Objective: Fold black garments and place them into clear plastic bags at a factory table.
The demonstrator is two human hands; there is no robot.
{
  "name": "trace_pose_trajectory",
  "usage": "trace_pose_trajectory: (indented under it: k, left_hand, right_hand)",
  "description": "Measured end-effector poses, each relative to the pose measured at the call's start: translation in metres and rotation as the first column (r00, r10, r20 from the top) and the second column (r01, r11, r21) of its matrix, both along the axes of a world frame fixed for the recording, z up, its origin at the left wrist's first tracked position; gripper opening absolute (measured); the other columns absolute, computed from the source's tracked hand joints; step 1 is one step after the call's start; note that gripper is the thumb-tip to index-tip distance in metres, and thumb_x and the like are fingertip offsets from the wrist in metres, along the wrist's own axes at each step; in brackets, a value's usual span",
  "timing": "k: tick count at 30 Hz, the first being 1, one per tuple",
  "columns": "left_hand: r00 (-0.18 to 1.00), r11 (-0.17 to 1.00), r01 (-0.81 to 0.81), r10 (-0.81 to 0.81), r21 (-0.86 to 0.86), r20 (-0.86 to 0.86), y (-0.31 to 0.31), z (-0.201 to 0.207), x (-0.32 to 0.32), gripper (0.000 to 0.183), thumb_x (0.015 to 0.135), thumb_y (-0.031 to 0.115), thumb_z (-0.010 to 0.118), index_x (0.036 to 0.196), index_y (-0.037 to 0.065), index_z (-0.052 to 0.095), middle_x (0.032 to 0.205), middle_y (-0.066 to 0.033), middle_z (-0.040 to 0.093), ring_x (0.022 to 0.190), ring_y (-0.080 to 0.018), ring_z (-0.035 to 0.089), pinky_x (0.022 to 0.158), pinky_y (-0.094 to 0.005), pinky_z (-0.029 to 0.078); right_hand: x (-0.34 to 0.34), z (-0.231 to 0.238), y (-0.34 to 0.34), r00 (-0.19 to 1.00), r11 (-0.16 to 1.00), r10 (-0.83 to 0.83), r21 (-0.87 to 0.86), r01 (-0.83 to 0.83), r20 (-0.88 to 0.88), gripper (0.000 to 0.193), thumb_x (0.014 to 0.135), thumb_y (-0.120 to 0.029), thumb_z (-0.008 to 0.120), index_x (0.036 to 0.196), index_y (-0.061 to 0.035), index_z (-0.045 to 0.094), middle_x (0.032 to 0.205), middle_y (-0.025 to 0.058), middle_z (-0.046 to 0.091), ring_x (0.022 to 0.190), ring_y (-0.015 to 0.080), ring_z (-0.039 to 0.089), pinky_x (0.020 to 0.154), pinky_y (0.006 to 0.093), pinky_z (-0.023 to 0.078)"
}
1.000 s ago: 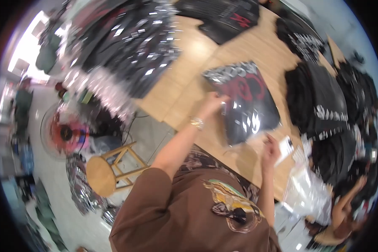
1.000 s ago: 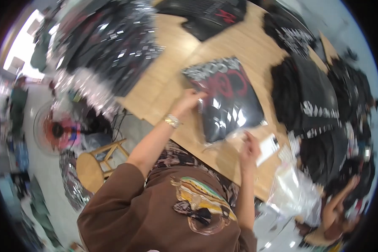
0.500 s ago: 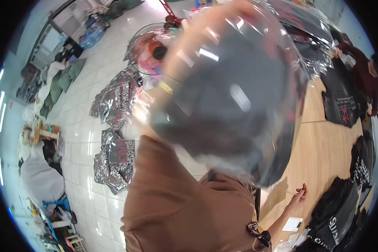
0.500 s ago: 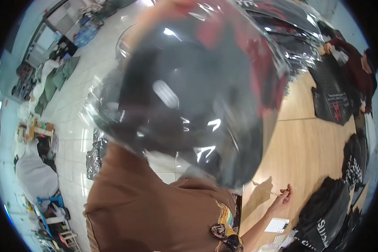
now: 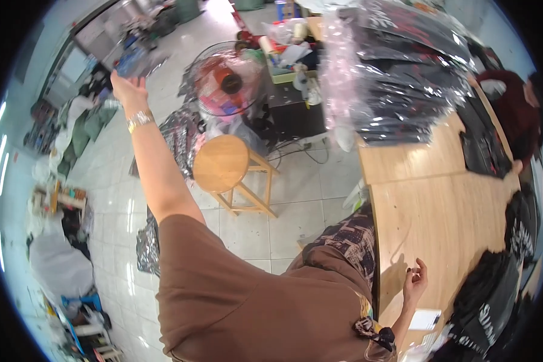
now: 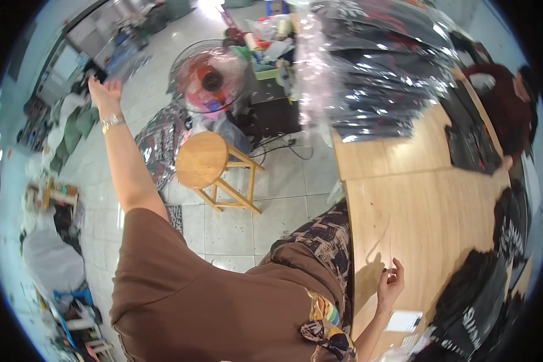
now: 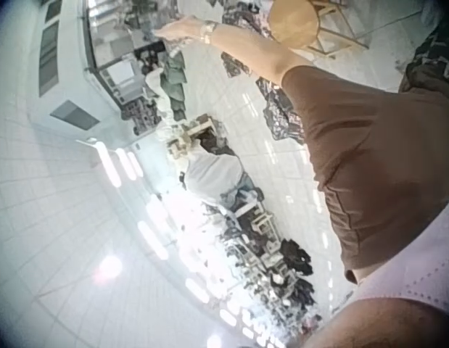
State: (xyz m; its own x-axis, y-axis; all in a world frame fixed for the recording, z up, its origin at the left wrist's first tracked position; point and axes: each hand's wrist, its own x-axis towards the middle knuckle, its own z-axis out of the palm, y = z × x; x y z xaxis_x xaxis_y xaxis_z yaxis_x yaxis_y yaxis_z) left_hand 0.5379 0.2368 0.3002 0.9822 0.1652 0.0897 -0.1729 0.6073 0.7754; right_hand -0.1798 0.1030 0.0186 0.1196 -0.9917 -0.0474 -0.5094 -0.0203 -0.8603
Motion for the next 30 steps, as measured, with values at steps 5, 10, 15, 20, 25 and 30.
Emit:
trace_pose_trajectory:
  k: [5,10,15,20,25,30]
  left_hand:
    - [0.923,0.963,0.232,-0.263,0.138,0.283,-0.117,-0.07,-0.044,0.012,0.084,0.021,0.051,0.079,0.012,0.045,0.068,0.0023,0.035,0.059,-0.0143,0.036,0.052,-0.0303,0.033]
    - [0.779,0.872,0.459,-0.488,0.172,0.394,-0.245,-0.082,-0.203,0.043,0.084,0.008,0.051,0.123,0.0,0.035,0.109,-0.0191,0.05,0.1,-0.0273,0.05,0.08,-0.037,0.043]
    - [0.321,0.523,0.774,-0.81,0.357,0.492,-0.314,-0.098,-0.414,0.03,0.087,0.0,0.046,0.116,-0.001,0.038,0.113,-0.017,0.05,0.104,-0.024,0.053,0.084,-0.0331,0.047]
    - [-0.206,0.086,0.809,-0.884,0.581,0.419,-0.327,-0.156,-0.584,0.027,0.086,0.001,0.048,0.113,0.001,0.045,0.107,-0.0086,0.054,0.095,-0.0158,0.053,0.082,-0.0296,0.046]
    - [-0.592,-0.489,0.706,-0.804,0.512,0.049,-0.317,-0.195,-0.724,0.029,0.085,0.012,0.054,0.113,0.007,0.046,0.102,-0.0038,0.054,0.096,-0.0134,0.051,0.079,-0.0303,0.044]
    - [-0.706,-0.808,0.561,-0.582,0.182,-0.405,-0.35,-0.229,-0.809,0.028,0.086,0.02,0.054,0.112,0.012,0.048,0.095,-0.0034,0.053,0.085,-0.0135,0.054,0.072,-0.0296,0.045]
  right_hand:
    - [-0.018,0.001,0.072,0.991,0.992,-0.093,-0.089,0.084,-0.094,0.039,0.073,-0.002,0.053,0.111,-0.0049,0.055,0.074,0.0051,0.053,0.059,0.0124,0.05,0.05,0.0243,0.04]
    - [-0.044,0.003,0.183,0.861,0.939,-0.34,-0.187,0.289,-0.378,0.035,0.069,-0.01,0.059,0.104,-0.0067,0.056,0.077,0.0114,0.055,0.064,0.0267,0.058,0.056,0.0351,0.047]
    - [-0.047,-0.036,0.31,0.595,0.712,-0.652,-0.11,0.693,-0.47,0.035,0.068,-0.011,0.059,0.103,-0.0082,0.055,0.085,0.0116,0.056,0.075,0.0302,0.059,0.061,0.0397,0.048]
    - [-0.027,-0.038,0.388,0.174,0.455,-0.637,-0.184,0.871,-0.751,0.031,0.07,-0.011,0.057,0.101,-0.0071,0.054,0.09,0.011,0.054,0.078,0.029,0.057,0.068,0.0375,0.045]
    - [-0.038,-0.03,0.368,0.151,0.375,-0.824,-0.326,0.868,-0.545,0.016,0.067,-0.002,0.059,0.082,-0.0062,0.057,0.079,0.0083,0.055,0.076,0.0263,0.054,0.067,0.0353,0.039]
    - [-0.084,0.018,0.191,0.32,0.288,-0.948,-0.429,0.856,0.001,0.012,0.074,0.003,0.057,0.084,-0.0028,0.059,0.076,0.0078,0.06,0.072,0.0194,0.06,0.065,0.0279,0.047]
